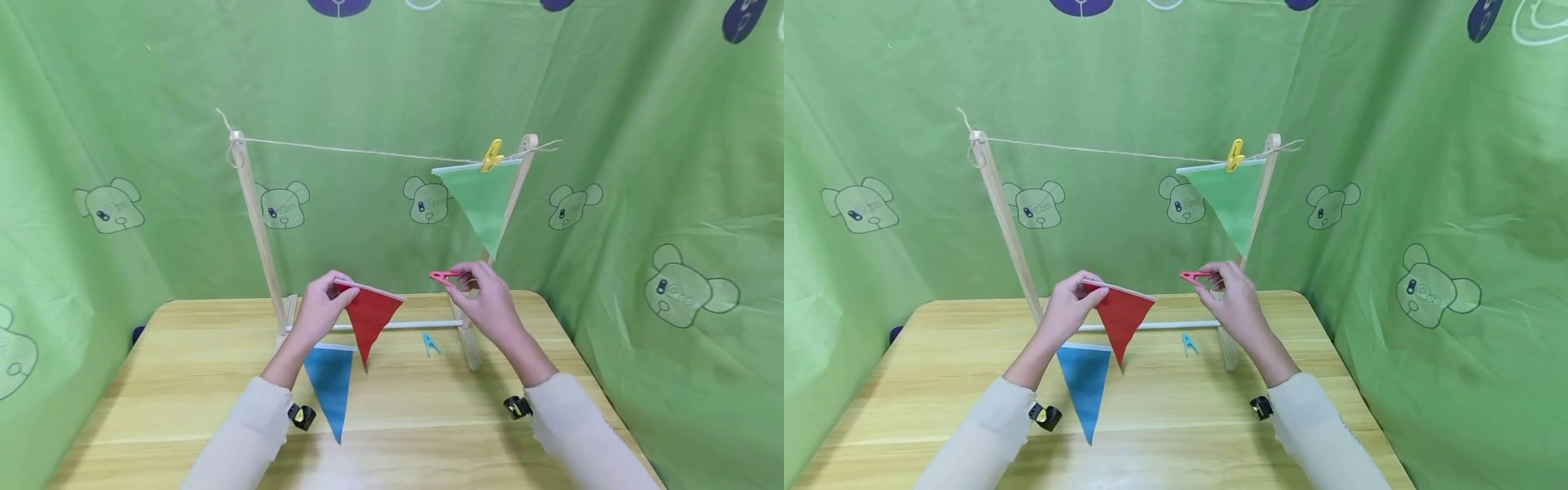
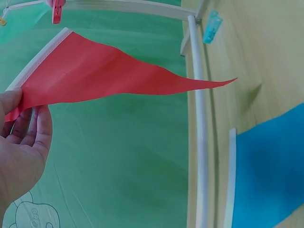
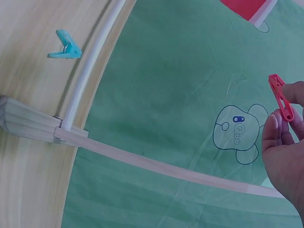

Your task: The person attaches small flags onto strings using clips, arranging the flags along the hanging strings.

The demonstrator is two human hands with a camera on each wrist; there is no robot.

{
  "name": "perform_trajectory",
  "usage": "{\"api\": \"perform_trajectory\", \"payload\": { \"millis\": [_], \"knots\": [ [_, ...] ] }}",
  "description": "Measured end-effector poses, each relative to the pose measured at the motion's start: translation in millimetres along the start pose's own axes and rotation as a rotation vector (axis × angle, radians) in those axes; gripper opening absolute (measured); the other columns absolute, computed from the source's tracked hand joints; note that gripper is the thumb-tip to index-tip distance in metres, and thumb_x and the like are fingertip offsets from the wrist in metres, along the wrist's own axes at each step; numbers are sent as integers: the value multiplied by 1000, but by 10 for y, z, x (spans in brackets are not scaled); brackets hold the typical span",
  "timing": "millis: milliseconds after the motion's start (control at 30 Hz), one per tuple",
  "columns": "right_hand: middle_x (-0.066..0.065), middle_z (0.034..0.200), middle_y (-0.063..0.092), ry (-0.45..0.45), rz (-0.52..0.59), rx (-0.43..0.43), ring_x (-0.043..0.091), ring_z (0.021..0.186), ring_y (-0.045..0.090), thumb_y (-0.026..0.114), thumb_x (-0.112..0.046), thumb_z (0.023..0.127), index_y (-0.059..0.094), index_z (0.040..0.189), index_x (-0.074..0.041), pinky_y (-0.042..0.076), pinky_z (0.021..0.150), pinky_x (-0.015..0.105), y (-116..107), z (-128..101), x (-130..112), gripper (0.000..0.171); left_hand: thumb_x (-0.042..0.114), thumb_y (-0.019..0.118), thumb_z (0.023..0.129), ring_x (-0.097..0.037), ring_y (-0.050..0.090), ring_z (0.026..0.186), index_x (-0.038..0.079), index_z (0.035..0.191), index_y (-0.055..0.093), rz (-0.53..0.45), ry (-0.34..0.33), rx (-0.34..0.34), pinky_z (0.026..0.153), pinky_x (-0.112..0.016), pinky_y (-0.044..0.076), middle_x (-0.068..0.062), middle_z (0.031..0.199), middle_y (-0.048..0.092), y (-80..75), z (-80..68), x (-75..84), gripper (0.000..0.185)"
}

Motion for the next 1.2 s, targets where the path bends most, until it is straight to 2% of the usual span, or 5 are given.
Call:
{"api": "perform_trajectory", "payload": {
  "millis": [133, 367, 633, 867, 1200],
  "knots": [
    [11, 105, 64, -7, 16, 8, 27, 93, 66, 79, -5, 89, 65, 119, -1, 61, 82, 41, -36, 29, -37, 33, 12, 75, 95, -24, 64, 84, 6, 108, 69, -27, 11, 1, 71, -23, 57, -14, 101, 71, 21, 23, 68, 16],
    [11, 106, 64, -18, 17, 19, 24, 93, 65, 77, -3, 90, 65, 119, 0, 59, 82, 25, -117, 118, -113, 32, 11, 73, 96, -23, 63, 82, 6, 108, 68, -53, 37, 17, 71, -24, 56, -14, 101, 70, 26, 65, 181, 14],
    [11, 108, 65, -35, 44, 52, 26, 95, 66, 78, -4, 90, 68, 121, -1, 61, 85, 41, -177, 180, -169, 33, 10, 72, 97, -22, 64, 85, 4, 109, 68, -92, 78, 41, 74, -21, 57, -14, 103, 69, -2, 115, 287, 15],
    [9, 108, 67, -70, 49, 95, 19, 94, 65, 81, -1, 86, 67, 120, -1, 60, 84, 27, -247, 246, -269, 36, 10, 71, 97, -21, 64, 85, 2, 109, 68, -116, 103, 57, 72, -21, 57, -15, 104, 69, -29, 162, 405, 15],
    [10, 102, 69, -107, 66, 141, 24, 90, 65, 83, 0, 84, 69, 117, -1, 54, 80, 14, -385, 389, -447, 36, 9, 69, 98, -22, 65, 87, 1, 110, 68, -125, 120, 110, 75, -21, 58, -16, 105, 69, -65, 222, 548, 15]
  ]
}}
Point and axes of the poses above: each hand's wrist, its own z-axis towards the middle knuckle, its own y-axis out of the palm, x = y × z, the point moved 7 cm from there along z, towards the middle knuckle
